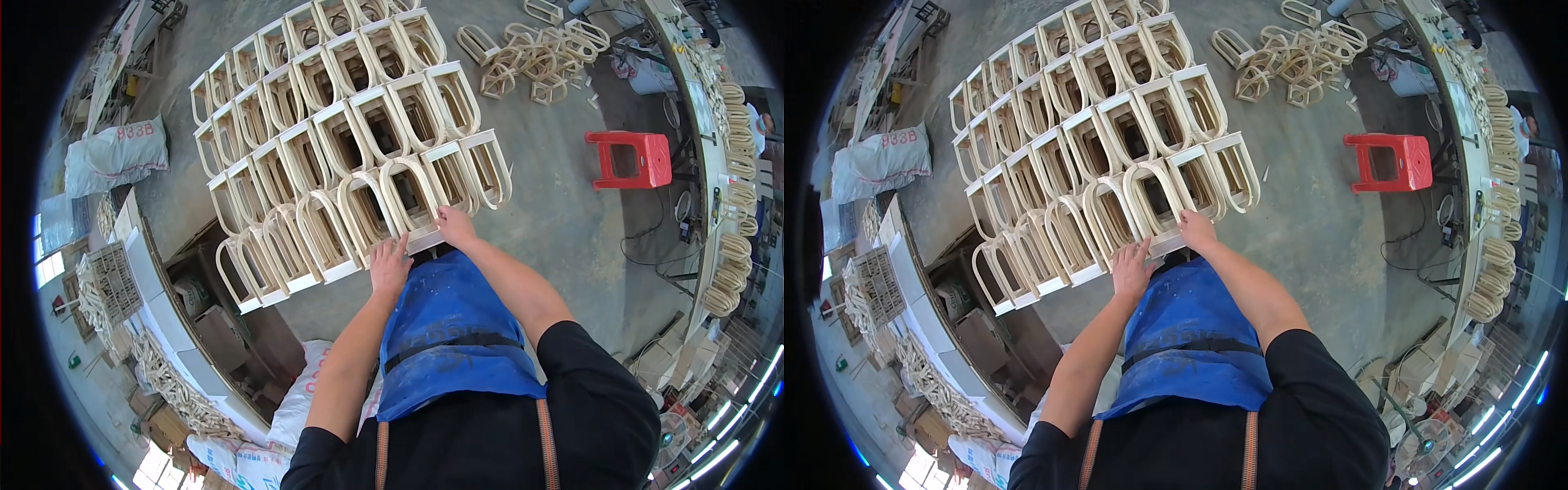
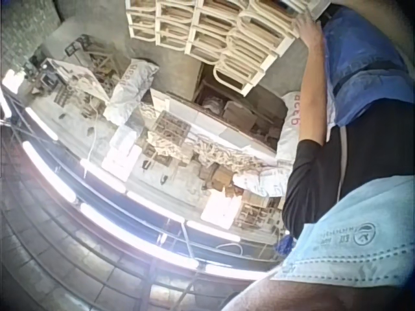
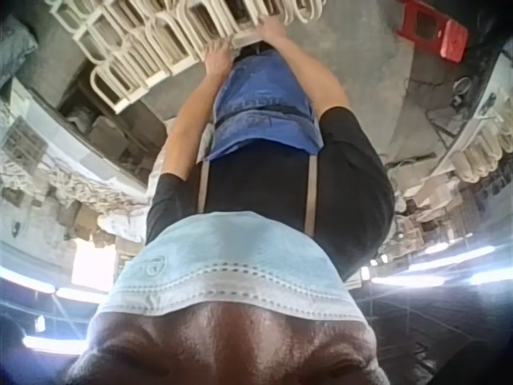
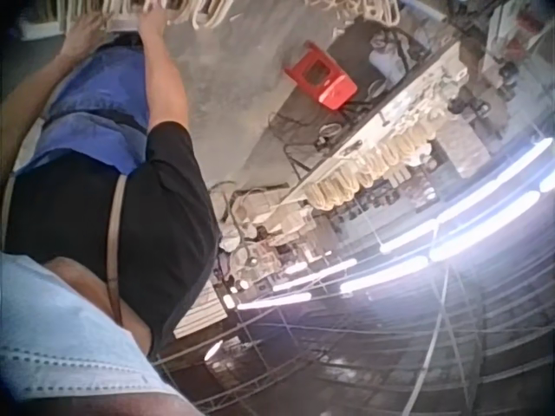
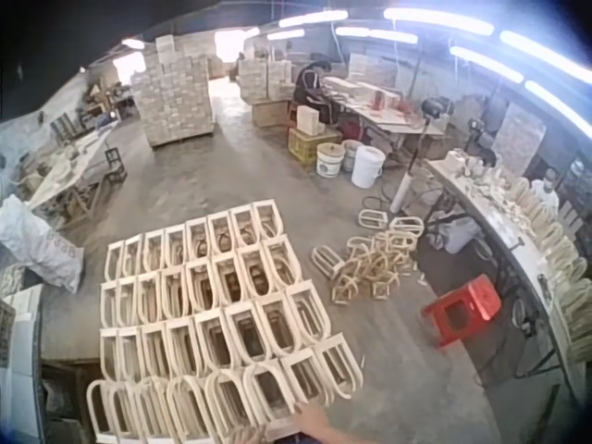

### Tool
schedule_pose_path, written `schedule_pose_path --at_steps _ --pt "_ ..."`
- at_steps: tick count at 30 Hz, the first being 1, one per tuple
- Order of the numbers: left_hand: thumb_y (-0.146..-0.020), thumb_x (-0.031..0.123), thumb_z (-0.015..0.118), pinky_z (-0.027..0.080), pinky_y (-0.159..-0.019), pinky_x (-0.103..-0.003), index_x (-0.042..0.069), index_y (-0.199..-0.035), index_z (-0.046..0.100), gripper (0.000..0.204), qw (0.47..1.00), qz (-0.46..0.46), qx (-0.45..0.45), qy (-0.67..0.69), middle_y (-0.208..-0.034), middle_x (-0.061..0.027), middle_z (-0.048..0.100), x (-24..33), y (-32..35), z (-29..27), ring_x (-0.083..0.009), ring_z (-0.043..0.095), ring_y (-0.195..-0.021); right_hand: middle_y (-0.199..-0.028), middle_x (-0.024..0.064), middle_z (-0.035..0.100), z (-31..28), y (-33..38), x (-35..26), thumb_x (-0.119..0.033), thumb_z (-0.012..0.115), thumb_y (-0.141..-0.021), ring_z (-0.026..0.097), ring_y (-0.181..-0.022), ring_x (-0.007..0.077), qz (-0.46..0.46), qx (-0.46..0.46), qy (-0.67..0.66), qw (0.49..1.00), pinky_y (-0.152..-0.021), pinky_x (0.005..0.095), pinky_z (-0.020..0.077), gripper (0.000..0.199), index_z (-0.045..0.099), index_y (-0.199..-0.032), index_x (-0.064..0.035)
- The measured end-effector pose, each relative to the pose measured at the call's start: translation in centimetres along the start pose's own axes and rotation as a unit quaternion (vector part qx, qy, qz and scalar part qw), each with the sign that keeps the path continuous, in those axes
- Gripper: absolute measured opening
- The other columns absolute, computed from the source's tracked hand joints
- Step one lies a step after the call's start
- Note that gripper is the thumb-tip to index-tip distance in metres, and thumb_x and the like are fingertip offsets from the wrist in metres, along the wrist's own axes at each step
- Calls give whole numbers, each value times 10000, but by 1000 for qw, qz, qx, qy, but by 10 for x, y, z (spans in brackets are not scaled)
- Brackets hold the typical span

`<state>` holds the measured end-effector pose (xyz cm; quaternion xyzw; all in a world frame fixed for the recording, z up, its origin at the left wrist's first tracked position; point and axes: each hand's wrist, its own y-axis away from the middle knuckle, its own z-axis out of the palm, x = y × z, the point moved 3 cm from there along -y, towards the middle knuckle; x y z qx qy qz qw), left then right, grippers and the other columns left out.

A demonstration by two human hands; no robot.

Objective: Organizing and stacking small wooden arched frames on the floor of a workshop.

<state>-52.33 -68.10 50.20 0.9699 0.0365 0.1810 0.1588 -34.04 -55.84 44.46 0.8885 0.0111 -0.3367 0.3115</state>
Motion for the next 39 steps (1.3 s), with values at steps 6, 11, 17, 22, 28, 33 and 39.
schedule_pose_path --at_steps 6,11,17,22,28,33,39 --pt "-828 254 743 399 -1053 -409 216 -1477 502 694 999 17 30 -10 -1246 -93 575 -4 -2 6 -289 547 -1158 -912 181 700 1 -3 -9 -197 598 -869 646 -849 431 33 -10 27 999 -759 500 505 165 613 -945 -51" --pt "-828 250 726 403 -1047 -413 191 -1483 495 697 999 30 39 -20 -1224 -102 576 -3 -3 2 -299 550 -1133 -916 162 707 1 -1 -11 -229 634 -863 662 -846 395 44 -9 33 998 -773 461 512 238 626 -1012 -43" --pt "-804 231 717 393 -1066 -443 148 -1502 456 749 997 35 62 -32 -1250 -150 552 12 -2 -22 -339 527 -1168 -959 153 708 -17 18 2 -299 645 -870 665 -887 375 12 47 -27 998 -810 444 509 322 631 -1054 -35" --pt "-779 159 711 349 -1122 -497 68 -1498 413 784 993 28 114 7 -1356 -203 486 48 10 -45 -408 450 -1290 -997 165 700 -73 40 52 -303 618 -885 664 -907 385 11 11 -29 999 -792 450 520 322 611 -1070 -40" --pt "-804 128 696 425 -1073 -466 39 -1457 453 703 988 85 110 62 -1342 -186 512 136 0 -31 -388 513 -1234 -939 154 720 -156 70 228 -319 622 -878 670 -886 392 135 63 -67 987 -787 435 532 290 695 -1002 -67" --pt "-865 149 657 477 -998 -413 32 -1322 583 478 989 19 -5 145 -1240 -178 610 235 -63 48 -359 582 -1132 -869 151 737 -232 103 432 -299 585 -860 672 -780 346 239 97 -85 962 -749 412 544 304 743 -910 -44" --pt "-927 184 619 507 -932 -365 38 -1203 670 317 968 3 -81 236 -1148 -148 669 386 -148 66 -320 633 -1041 -856 191 725 -334 159 634 -218 584 -819 652 -730 357 374 130 -156 905 -680 420 523 288 727 -904 17"
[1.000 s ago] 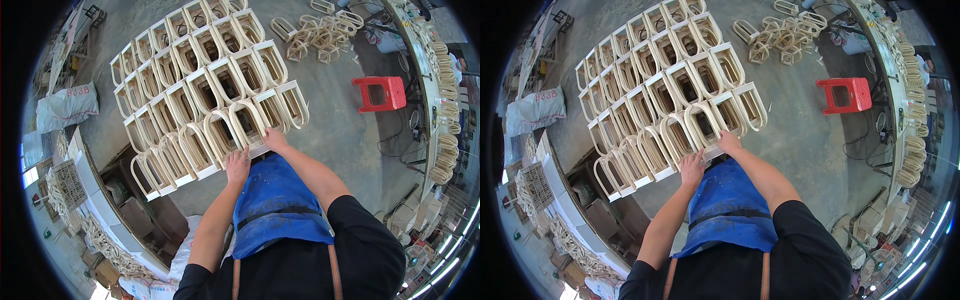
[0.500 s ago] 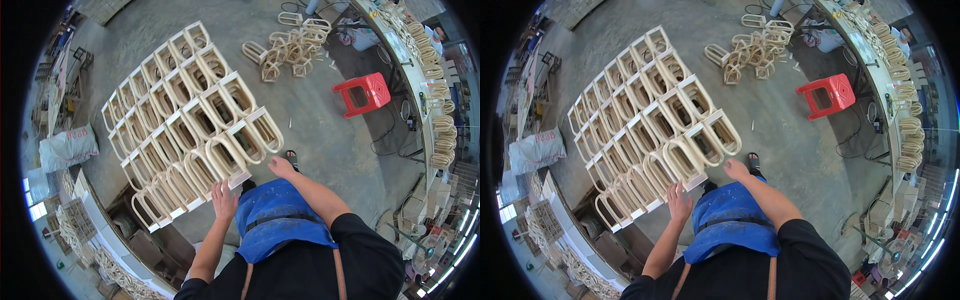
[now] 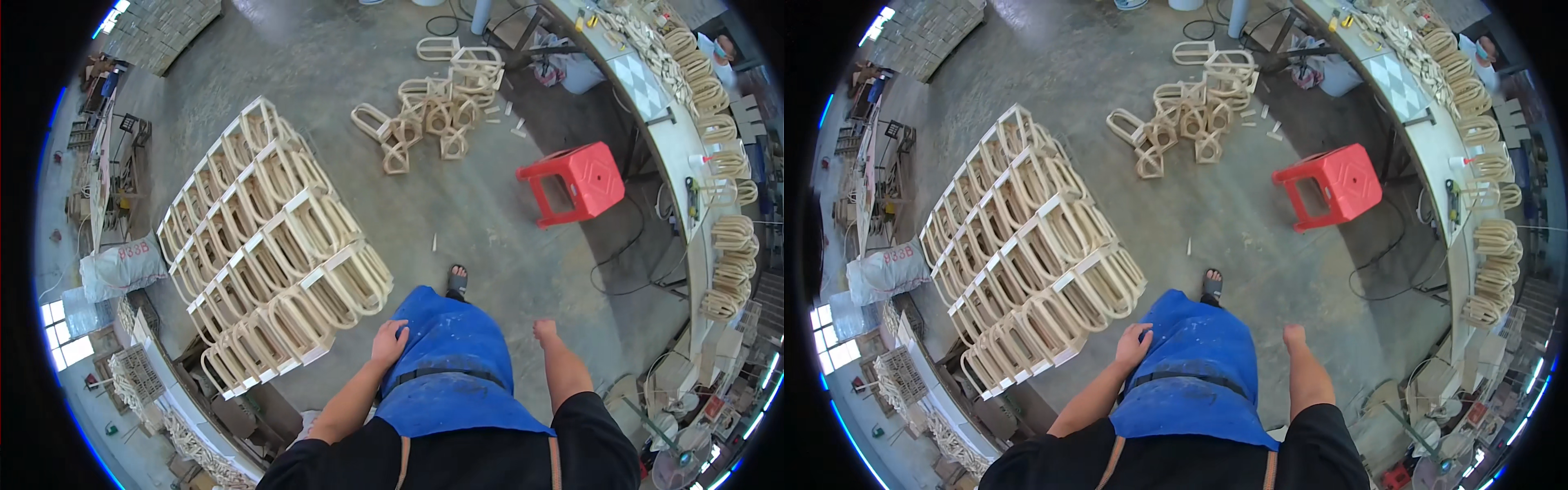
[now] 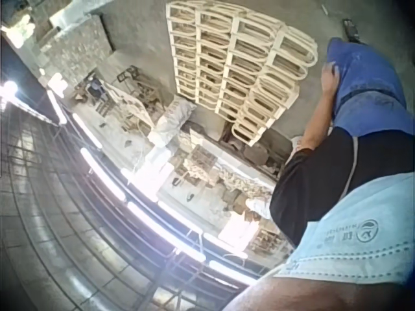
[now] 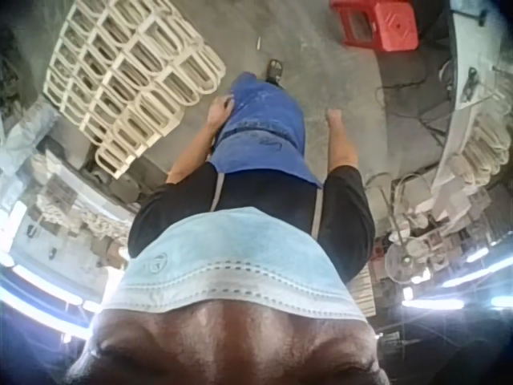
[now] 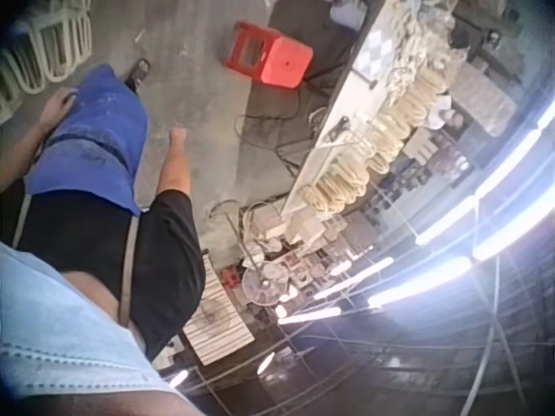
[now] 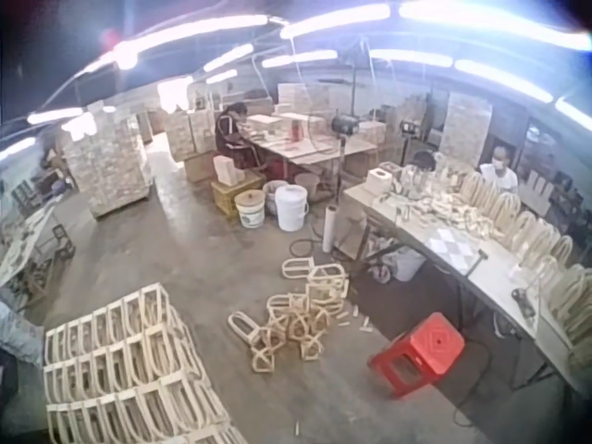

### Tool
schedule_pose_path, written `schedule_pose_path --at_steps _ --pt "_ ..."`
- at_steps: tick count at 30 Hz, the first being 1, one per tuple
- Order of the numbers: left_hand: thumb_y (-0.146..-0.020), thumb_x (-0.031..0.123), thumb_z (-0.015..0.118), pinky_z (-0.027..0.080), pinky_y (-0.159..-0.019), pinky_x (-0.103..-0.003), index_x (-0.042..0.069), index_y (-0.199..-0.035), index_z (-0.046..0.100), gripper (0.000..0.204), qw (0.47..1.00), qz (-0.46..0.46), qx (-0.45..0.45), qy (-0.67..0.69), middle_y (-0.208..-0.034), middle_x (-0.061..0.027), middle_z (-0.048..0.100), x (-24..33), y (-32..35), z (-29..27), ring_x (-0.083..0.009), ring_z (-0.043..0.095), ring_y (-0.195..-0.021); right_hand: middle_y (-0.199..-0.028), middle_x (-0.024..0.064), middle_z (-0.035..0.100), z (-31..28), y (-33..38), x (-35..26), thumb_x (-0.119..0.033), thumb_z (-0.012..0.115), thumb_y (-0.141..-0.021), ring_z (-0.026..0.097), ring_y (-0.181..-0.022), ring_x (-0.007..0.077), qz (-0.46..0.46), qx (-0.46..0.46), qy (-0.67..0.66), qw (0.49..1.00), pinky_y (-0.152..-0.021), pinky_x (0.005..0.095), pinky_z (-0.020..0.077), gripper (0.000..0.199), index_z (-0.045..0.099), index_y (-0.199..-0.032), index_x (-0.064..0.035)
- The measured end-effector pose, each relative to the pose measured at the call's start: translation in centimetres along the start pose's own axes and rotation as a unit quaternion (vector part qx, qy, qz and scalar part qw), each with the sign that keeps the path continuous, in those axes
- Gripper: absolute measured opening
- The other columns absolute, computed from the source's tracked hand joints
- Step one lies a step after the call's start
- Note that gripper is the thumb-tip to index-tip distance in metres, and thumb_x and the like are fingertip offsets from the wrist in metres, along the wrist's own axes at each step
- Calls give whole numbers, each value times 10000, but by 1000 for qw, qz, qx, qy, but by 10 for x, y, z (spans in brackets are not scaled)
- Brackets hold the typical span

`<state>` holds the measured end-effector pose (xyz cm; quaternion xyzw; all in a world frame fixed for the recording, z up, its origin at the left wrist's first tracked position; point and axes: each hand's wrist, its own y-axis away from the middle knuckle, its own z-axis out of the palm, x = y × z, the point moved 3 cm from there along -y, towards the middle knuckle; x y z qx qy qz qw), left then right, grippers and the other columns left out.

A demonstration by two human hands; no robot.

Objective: Organizing and stacking small wooden arched frames on the floor of a workshop.

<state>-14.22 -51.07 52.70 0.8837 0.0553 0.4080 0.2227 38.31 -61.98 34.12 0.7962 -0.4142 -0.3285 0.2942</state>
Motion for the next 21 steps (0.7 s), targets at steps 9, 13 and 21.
schedule_pose_path --at_steps 9,13,21 --pt "-948 185 601 525 -856 -341 29 -1140 699 266 993 -18 41 109 -1032 -121 711 67 -131 2 -281 671 -924 -797 115 696 -72 -66 -135 -208 654 -850 641 -681 240 -53 -56 3 997 -618 333 510 226 715 -980 -33" --pt "-953 210 609 528 -815 -329 30 -1185 687 304 986 -66 101 113 -1028 -119 723 46 -202 -19 -248 668 -881 -848 105 708 -77 -87 -293 -289 668 -854 653 -745 266 -158 -66 120 978 -710 347 532 311 704 -1023 -31" --pt "-945 229 607 530 -841 -350 33 -1146 698 294 983 -121 61 120 -1054 -122 716 101 -318 -72 -268 667 -914 -1125 179 676 -107 -213 -554 -348 710 -794 655 -1021 350 -221 41 183 957 -905 405 535 494 651 -1158 -18"
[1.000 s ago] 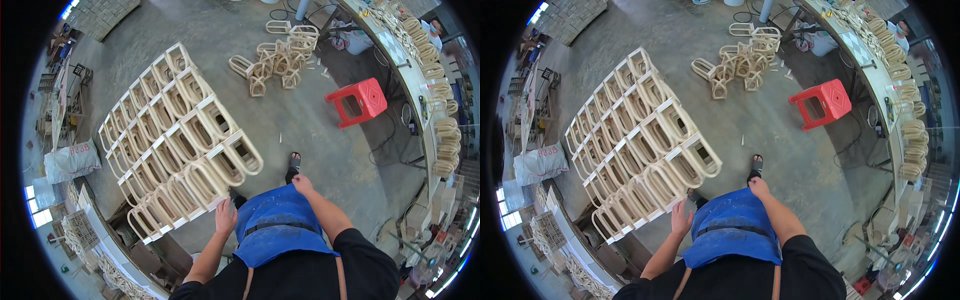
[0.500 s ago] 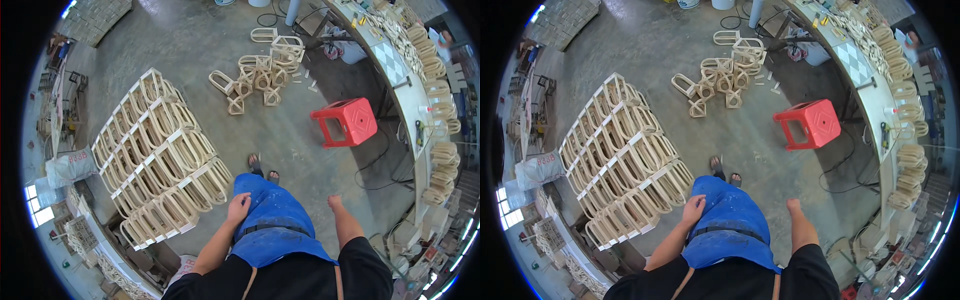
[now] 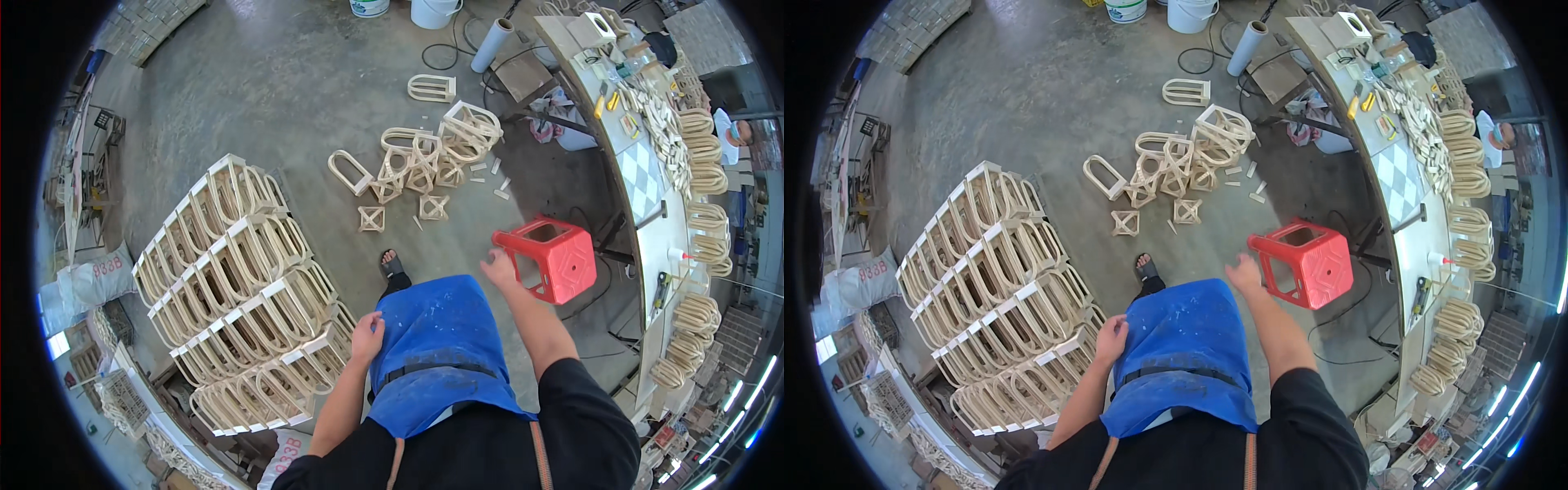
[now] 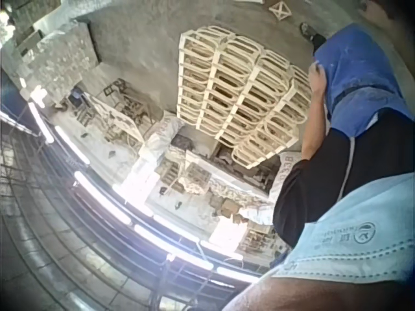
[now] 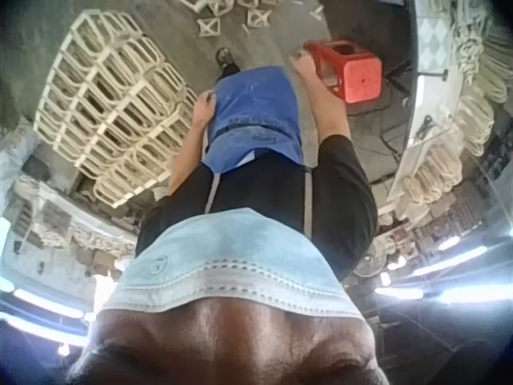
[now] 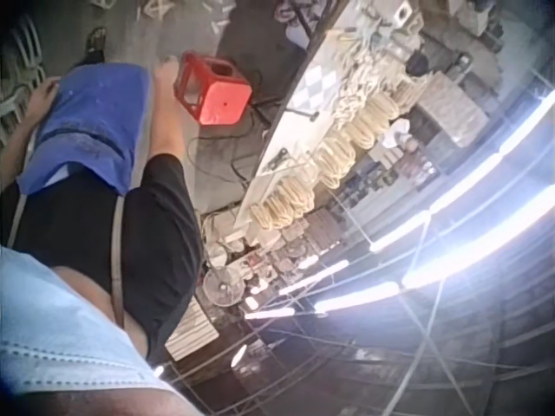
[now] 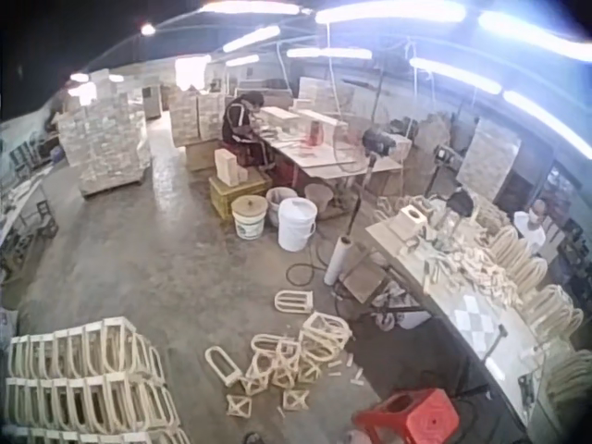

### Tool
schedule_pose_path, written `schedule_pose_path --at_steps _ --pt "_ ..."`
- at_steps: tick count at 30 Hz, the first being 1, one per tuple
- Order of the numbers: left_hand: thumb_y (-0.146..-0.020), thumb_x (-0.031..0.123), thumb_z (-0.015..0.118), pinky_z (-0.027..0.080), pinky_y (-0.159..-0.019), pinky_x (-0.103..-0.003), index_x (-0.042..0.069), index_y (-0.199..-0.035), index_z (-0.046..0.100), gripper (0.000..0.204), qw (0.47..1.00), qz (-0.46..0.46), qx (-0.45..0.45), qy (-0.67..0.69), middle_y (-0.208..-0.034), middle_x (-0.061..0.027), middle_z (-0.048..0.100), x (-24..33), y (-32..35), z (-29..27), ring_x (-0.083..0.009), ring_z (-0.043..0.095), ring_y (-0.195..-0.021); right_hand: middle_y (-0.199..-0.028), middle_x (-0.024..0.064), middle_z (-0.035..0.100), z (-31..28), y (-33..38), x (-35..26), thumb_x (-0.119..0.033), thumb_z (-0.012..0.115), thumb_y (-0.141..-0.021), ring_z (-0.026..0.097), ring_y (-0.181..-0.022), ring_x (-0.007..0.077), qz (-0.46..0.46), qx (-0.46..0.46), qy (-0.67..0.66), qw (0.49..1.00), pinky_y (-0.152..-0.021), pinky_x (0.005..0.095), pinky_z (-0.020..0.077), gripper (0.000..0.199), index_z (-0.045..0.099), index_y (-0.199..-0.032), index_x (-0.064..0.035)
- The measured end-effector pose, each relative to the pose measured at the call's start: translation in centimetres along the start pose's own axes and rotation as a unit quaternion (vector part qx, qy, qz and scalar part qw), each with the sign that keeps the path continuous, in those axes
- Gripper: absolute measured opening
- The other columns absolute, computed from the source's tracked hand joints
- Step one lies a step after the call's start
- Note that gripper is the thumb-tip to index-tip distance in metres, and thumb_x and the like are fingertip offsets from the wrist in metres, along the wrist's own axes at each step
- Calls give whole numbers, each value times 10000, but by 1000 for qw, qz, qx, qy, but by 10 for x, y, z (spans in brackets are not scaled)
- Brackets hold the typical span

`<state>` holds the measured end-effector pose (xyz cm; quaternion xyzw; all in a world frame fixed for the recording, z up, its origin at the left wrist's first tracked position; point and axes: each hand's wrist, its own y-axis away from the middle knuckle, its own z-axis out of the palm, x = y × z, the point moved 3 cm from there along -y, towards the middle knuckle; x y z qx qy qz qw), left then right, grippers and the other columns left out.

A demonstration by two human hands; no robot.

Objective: Organizing and stacking small wooden arched frames on the floor of a workshop.

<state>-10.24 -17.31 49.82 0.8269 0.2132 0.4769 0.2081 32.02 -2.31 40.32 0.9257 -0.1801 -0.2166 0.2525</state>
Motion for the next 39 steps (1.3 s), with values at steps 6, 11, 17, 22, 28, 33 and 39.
schedule_pose_path --at_steps 6,11,17,22,28,33,39 --pt "-956 261 591 535 -833 -377 29 -1181 690 339 978 -199 47 -52 -1050 -156 723 -20 43 -11 -309 681 -926 -1230 203 579 -51 -191 -130 -316 732 -762 561 -1150 381 -101 48 151 982 -1001 460 466 604 540 -1240 -1" --pt "-962 318 552 517 -754 -368 29 -1041 711 339 919 -390 -13 -51 -898 -132 729 -65 145 44 -268 664 -805 -1322 209 541 -47 -374 -161 -273 720 -786 507 -1221 363 -169 106 251 947 -1063 433 404 566 535 -1253 -11" --pt "-979 291 576 526 -841 -367 17 -1060 715 318 836 -545 0 52 -1026 -133 737 4 234 170 -272 674 -914 -1207 202 647 -11 -507 -146 -245 719 -789 606 -1141 364 -124 8 298 947 -991 475 475 518 545 -1197 23" --pt "-994 231 581 526 -850 -317 -3 -1188 675 318 812 -580 -63 29 -1036 -122 732 57 197 190 -221 672 -920 -1103 180 691 -6 -524 -115 -217 697 -811 666 -1046 386 -84 -122 224 963 -890 480 537 419 576 -1145 5" --pt "-1000 184 581 522 -843 -287 -15 -1238 647 317 855 -506 -9 109 -1022 -124 718 132 32 183 -196 667 -914 -1153 244 675 -24 -495 -77 -222 646 -859 676 -1115 318 -155 -76 232 957 -869 460 557 364 601 -1159 -21" --pt "-1000 153 578 515 -828 -274 -20 -1237 632 298 886 -412 84 198 -999 -134 701 179 -60 184 -191 661 -901 -1180 220 679 -1 -521 -37 -270 661 -835 673 -1111 330 16 -174 101 979 -896 440 552 433 607 -1189 -29" --pt "-985 177 598 533 -837 -308 11 -1244 637 310 929 -336 25 152 -1078 -131 705 221 -102 202 -227 673 -930 -1064 207 714 17 -526 4 -228 615 -830 680 -1040 383 57 -197 15 979 -873 450 544 322 673 -1055 -4"
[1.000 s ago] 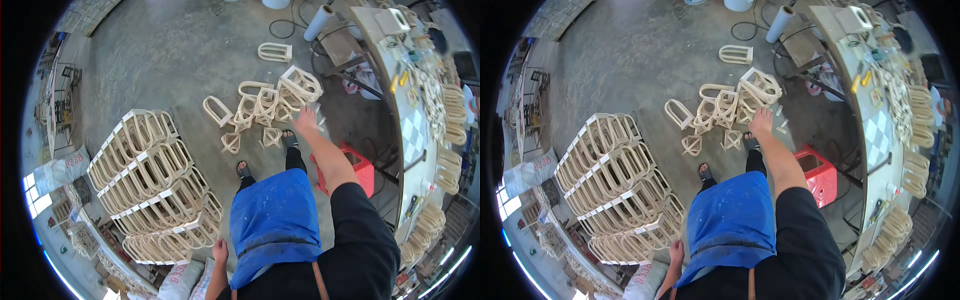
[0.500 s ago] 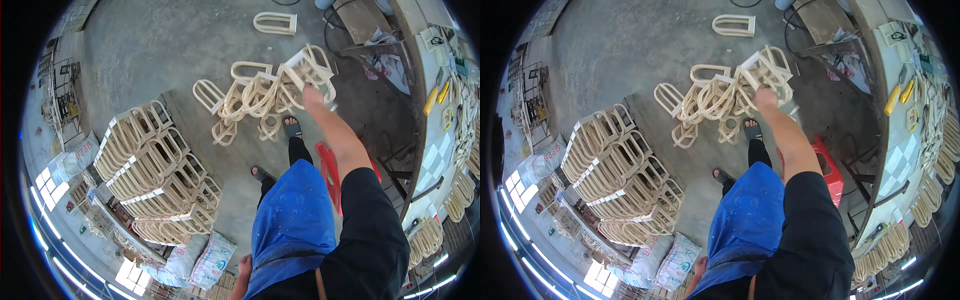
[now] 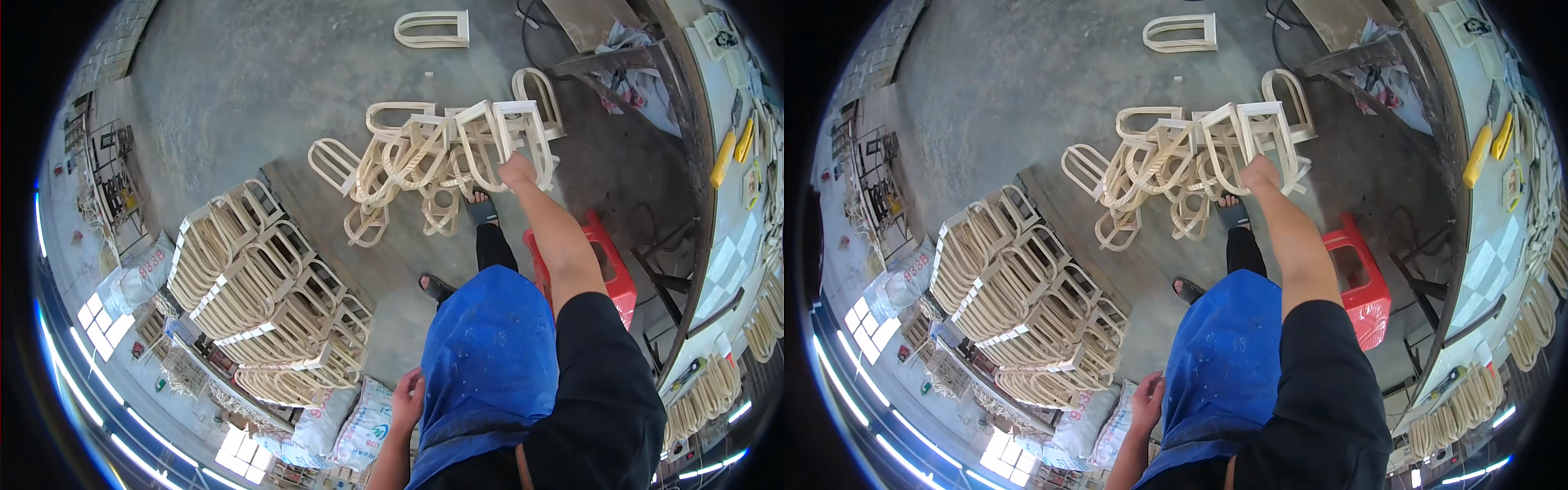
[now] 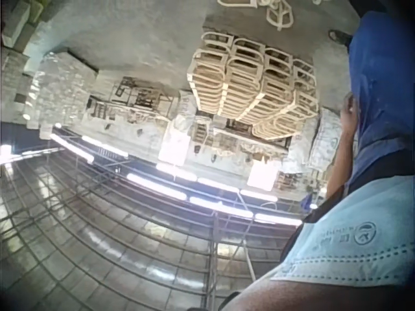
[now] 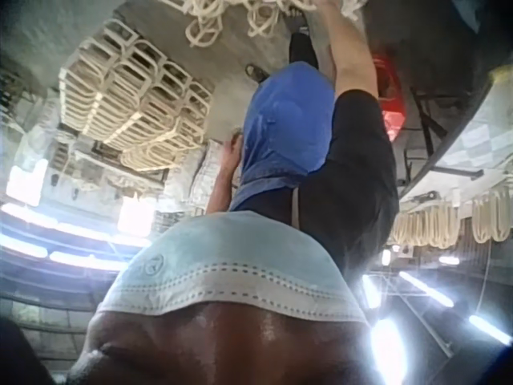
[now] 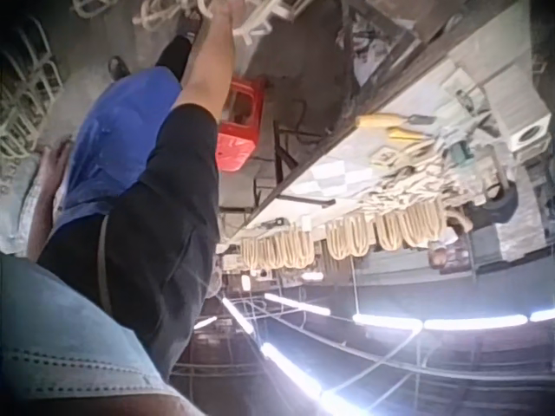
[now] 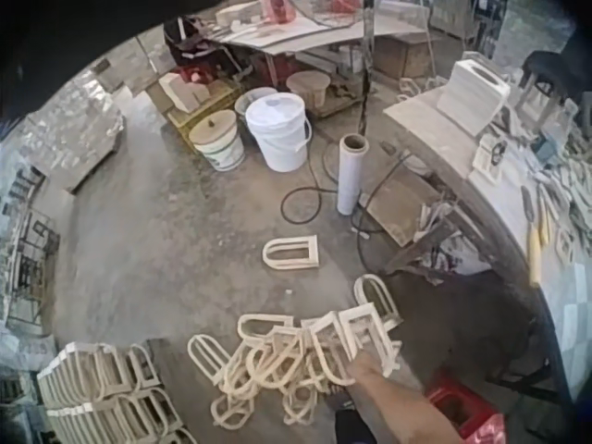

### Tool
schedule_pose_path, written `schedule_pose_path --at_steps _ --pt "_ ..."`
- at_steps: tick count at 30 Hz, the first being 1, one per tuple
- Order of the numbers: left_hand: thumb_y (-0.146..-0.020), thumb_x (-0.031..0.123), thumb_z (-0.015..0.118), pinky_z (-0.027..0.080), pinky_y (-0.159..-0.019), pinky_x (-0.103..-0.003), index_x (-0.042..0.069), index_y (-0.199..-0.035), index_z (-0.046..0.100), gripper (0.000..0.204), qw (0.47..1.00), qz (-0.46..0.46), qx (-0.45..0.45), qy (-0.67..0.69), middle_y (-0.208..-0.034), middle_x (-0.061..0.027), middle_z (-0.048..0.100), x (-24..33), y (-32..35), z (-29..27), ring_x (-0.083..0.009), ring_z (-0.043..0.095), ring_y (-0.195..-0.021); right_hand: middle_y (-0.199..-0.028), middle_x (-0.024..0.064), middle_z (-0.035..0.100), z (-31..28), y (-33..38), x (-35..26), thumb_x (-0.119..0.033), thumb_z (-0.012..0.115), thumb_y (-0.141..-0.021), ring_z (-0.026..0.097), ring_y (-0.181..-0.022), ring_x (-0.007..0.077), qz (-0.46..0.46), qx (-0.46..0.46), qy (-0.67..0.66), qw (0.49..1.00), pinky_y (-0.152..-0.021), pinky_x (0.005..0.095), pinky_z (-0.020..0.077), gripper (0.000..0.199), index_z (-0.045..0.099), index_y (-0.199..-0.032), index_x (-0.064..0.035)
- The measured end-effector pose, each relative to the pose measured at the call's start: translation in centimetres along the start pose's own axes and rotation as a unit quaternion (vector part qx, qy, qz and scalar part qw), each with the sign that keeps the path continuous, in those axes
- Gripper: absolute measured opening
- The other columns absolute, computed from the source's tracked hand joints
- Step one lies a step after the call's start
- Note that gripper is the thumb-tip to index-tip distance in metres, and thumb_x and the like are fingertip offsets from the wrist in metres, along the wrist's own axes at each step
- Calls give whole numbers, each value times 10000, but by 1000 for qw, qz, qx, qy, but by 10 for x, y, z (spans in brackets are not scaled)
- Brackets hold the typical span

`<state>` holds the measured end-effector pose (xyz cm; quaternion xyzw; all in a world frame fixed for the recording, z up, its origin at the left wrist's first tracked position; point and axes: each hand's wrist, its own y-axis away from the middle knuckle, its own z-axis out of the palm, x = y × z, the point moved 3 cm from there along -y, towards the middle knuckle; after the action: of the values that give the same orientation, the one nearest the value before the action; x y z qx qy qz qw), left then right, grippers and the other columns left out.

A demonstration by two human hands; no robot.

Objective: Organizing and stacking small wooden arched frames on the floor of a workshop.

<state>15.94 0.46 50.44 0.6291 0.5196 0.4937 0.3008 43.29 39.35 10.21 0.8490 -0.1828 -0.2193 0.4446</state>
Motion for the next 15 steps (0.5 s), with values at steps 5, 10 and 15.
schedule_pose_path --at_steps 5,10,15 --pt "-947 154 614 534 -855 -375 82 -1322 601 382 929 163 -56 -326 -1136 -126 690 59 -23 30 -309 667 -955 -1005 223 717 -21 77 35 -221 599 -806 670 -934 447 -16 46 10 999 -801 487 541 329 687 -1025 7" --pt "-888 144 651 520 -904 -396 54 -1324 574 451 822 418 -51 -385 -1201 -157 645 175 -54 105 -327 636 -1040 -891 254 705 -63 208 66 -249 606 -826 675 -796 454 -89 33 119 988 -749 528 541 326 656 -1013 14" --pt "-855 139 661 515 -928 -394 51 -1316 570 479 696 562 -37 -446 -1222 -163 636 261 -65 160 -328 630 -1067 -799 199 694 -102 305 9 -150 636 -786 672 -762 411 -321 -46 123 938 -701 462 538 230 674 -963 -8"
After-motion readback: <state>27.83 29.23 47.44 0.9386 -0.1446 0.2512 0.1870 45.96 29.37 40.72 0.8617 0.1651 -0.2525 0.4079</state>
